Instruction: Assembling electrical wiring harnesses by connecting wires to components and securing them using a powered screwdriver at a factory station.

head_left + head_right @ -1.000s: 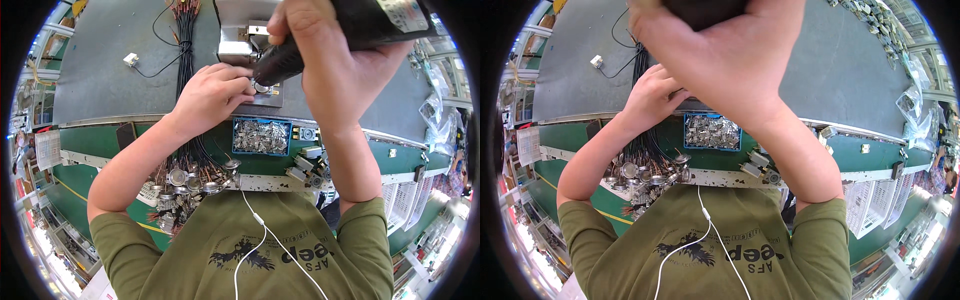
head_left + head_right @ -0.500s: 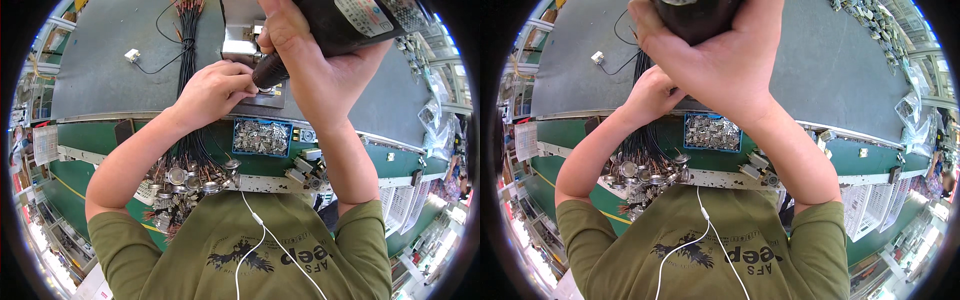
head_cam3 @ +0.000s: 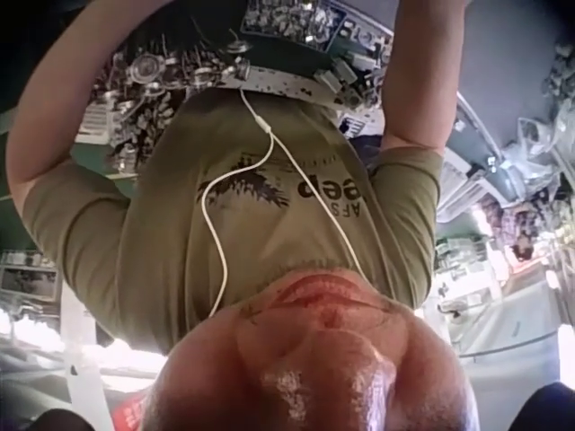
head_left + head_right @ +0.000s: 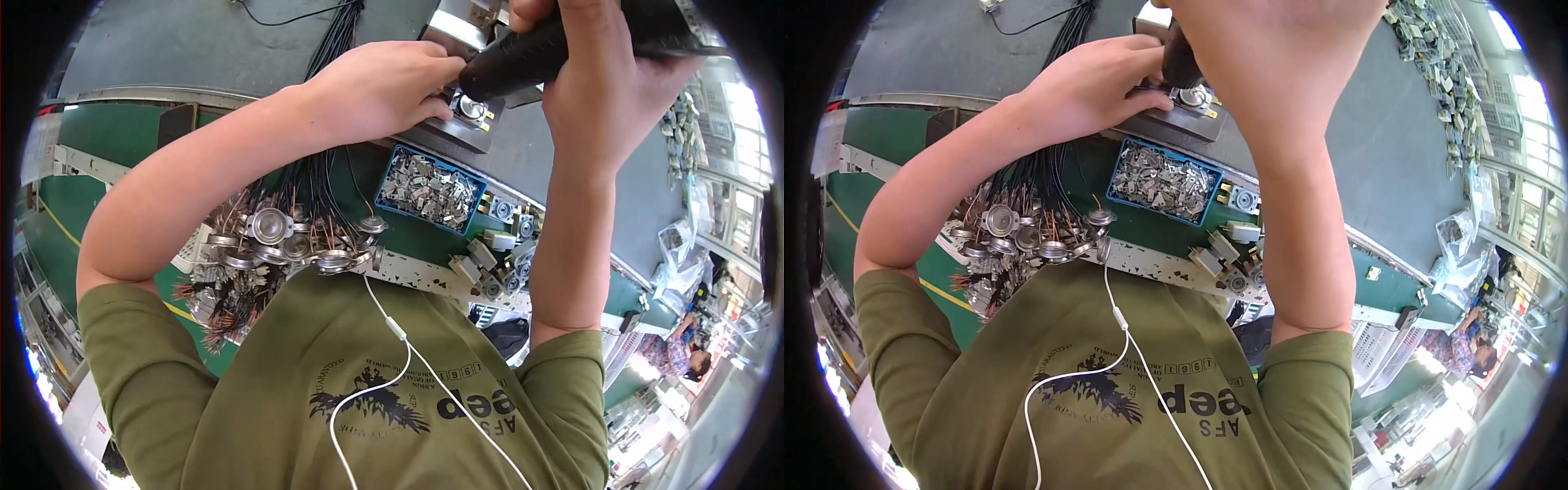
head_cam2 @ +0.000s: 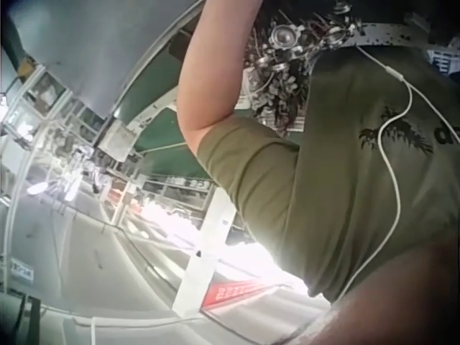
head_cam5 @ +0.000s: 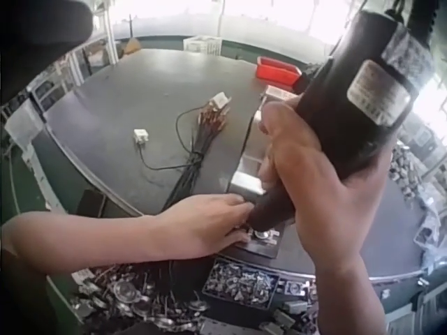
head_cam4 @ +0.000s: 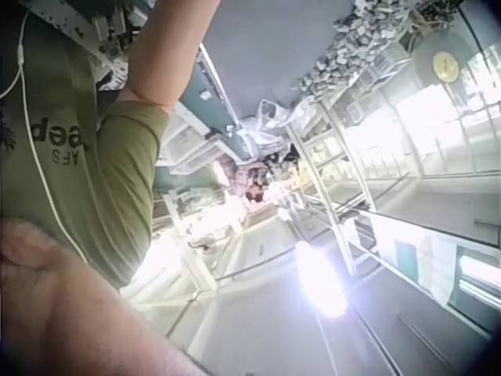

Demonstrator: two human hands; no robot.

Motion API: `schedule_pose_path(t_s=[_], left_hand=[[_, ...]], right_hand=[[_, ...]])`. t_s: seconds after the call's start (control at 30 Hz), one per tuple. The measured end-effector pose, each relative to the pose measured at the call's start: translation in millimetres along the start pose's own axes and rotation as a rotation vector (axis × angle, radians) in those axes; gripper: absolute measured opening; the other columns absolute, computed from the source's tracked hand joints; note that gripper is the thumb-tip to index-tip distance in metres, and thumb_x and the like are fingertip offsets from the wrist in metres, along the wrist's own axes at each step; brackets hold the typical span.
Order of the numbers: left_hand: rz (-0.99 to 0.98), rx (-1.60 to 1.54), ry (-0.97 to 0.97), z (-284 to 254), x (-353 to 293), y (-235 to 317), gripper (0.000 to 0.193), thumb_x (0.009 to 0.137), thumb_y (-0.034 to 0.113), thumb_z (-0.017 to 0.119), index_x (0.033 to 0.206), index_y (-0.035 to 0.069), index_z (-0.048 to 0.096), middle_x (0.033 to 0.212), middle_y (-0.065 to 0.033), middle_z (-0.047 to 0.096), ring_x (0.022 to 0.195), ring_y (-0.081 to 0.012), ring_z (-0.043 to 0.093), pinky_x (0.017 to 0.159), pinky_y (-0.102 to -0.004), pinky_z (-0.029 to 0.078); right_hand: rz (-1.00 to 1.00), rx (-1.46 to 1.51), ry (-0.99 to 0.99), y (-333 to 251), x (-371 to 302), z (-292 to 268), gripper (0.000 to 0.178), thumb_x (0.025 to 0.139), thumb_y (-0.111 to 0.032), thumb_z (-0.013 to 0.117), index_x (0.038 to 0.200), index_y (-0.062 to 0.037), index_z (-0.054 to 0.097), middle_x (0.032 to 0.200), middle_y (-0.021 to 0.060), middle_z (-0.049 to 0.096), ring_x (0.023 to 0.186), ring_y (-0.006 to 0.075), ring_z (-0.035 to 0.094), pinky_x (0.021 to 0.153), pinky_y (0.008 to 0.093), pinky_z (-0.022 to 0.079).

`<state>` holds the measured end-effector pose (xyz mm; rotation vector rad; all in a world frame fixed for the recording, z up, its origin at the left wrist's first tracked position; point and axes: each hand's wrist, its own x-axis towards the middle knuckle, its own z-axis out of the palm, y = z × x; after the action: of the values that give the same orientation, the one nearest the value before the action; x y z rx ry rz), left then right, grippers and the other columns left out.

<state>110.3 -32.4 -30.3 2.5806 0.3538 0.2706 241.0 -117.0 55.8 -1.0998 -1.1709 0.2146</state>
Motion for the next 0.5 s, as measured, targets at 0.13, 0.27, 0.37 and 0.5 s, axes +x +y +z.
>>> schedule_pose_path(t_s=[0.13, 0.27, 0.37, 0.5], left_hand=[[-0.040, 0.037, -0.159, -10, 3, 1, 0.029, 0.092, 0.029, 0.072, 0.109, 0.006, 0.069, 0.100, -0.0139, 0.070, 0.104, -0.0356, 0.068, 0.089, -0.0478, 0.054], [-0.023, 0.017, -0.120, -10, 3, 3, 0.029, 0.092, 0.029, 0.073, 0.110, 0.007, 0.071, 0.098, -0.0143, 0.070, 0.102, -0.0361, 0.068, 0.089, -0.0481, 0.054], [0.011, 0.005, -0.117, -5, 6, 1, 0.029, 0.092, 0.029, 0.073, 0.110, 0.007, 0.071, 0.099, -0.0134, 0.070, 0.102, -0.0352, 0.068, 0.088, -0.0476, 0.054], [0.001, 0.076, -0.091, -1, -1, -2, 0.030, 0.092, 0.032, 0.072, 0.110, 0.008, 0.073, 0.102, -0.0108, 0.069, 0.102, -0.0323, 0.068, 0.086, -0.0453, 0.055]], right_hand=[[0.004, 0.027, -0.044, 7, -2, 1, 0.020, 0.089, -0.004, 0.077, 0.103, 0.0057, 0.067, 0.083, 0.0091, 0.071, 0.057, 0.0114, 0.064, 0.051, 0.0242, 0.051], [-0.025, 0.051, -0.093, 10, -3, -5, 0.022, 0.089, -0.007, 0.079, 0.103, 0.0052, 0.066, 0.084, 0.0092, 0.072, 0.058, 0.0112, 0.063, 0.053, 0.0248, 0.051], [0.007, -0.043, -0.049, 2, -6, 1, 0.020, 0.091, -0.007, 0.078, 0.103, 0.0041, 0.066, 0.085, 0.0096, 0.071, 0.061, 0.0119, 0.065, 0.056, 0.0251, 0.053], [0.018, 0.188, 0.108, -4, 3, 1, 0.021, 0.093, -0.012, 0.077, 0.106, 0.0024, 0.069, 0.092, 0.0104, 0.072, 0.069, 0.0130, 0.067, 0.059, 0.0256, 0.055]])
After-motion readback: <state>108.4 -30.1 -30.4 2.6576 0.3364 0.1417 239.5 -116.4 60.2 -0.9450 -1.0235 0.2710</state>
